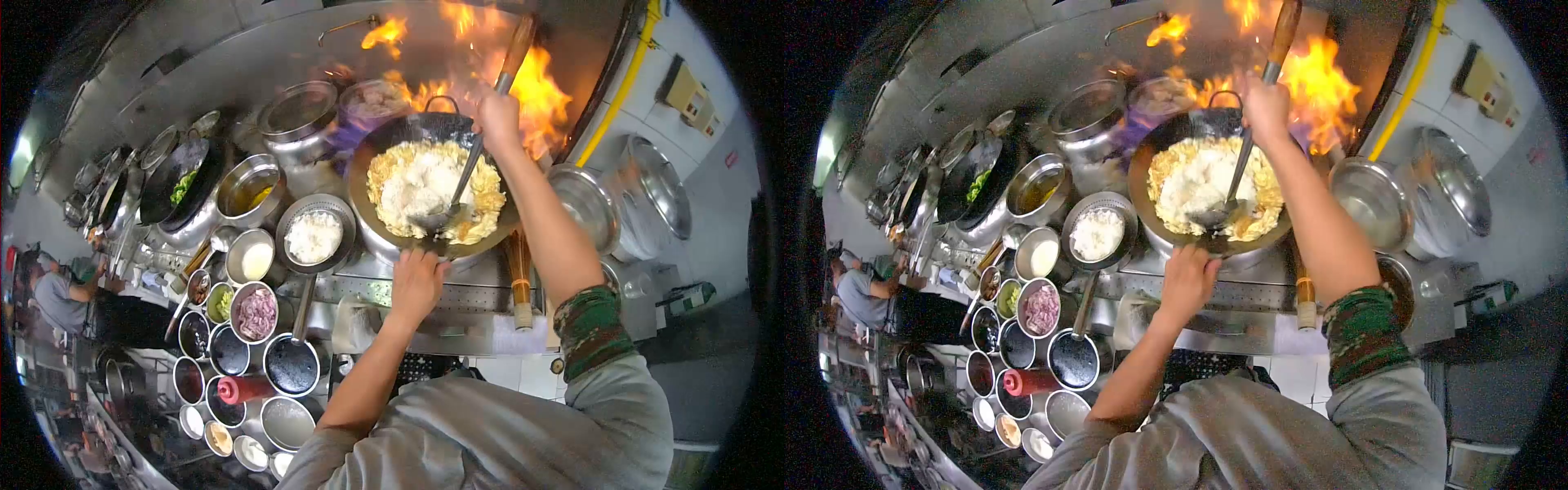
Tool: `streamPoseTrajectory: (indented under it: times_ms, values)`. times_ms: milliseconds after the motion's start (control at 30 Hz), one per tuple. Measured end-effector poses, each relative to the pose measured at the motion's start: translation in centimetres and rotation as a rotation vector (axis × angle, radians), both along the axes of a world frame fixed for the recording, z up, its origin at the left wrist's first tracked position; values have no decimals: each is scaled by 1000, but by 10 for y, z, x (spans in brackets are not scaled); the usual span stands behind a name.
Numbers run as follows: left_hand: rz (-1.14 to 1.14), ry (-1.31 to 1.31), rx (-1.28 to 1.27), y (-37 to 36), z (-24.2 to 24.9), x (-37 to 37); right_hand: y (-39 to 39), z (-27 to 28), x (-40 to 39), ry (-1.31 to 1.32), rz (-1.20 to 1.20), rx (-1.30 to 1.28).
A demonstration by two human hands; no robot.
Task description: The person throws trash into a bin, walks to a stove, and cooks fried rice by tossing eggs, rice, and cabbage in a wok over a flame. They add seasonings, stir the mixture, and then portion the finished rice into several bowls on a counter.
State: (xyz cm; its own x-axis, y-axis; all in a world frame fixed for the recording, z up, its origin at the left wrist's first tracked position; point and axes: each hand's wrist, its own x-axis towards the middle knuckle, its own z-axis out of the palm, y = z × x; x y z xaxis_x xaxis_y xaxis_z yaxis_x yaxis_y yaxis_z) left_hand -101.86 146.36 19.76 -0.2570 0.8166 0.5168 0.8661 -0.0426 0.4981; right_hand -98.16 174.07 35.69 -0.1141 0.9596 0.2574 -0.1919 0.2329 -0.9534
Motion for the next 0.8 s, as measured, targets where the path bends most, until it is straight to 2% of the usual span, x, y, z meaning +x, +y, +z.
streamPoseTrajectory:
  times_ms: [67,100,167,200,233,300,400,500,567,633,667,700,767,800]
  values:
    - [-9,44,-66,-18,-39,1,-10,-6,12,-6,-67,143]
    - [-29,12,-56,-41,-41,6,-7,-12,20,27,-73,239]
    - [-83,-37,-42,-77,-33,7,-40,-3,25,170,-60,189]
    - [-89,6,-225,-71,-27,-4,-51,2,29,228,-48,166]
    - [30,55,5,-55,-8,-12,-42,-14,26,264,27,224]
    - [-68,-3,25,-14,-2,-46,-34,-18,21,139,-106,227]
    - [-39,9,27,21,-11,-52,-64,39,33,61,-142,136]
    - [-3,-40,15,23,-8,-43,-68,67,45,79,-114,140]
    - [74,1,140,2,10,-33,-66,77,45,168,-71,174]
    - [82,14,141,-20,31,-24,-58,69,45,250,-12,217]
    - [83,-5,114,-20,36,-23,-46,51,36,230,-81,235]
    - [92,7,87,-18,37,-26,-21,17,27,151,-161,170]
    - [115,23,40,-9,41,-33,7,-48,-6,119,-131,152]
    - [121,39,26,-4,45,-35,26,-37,-10,87,-101,124]
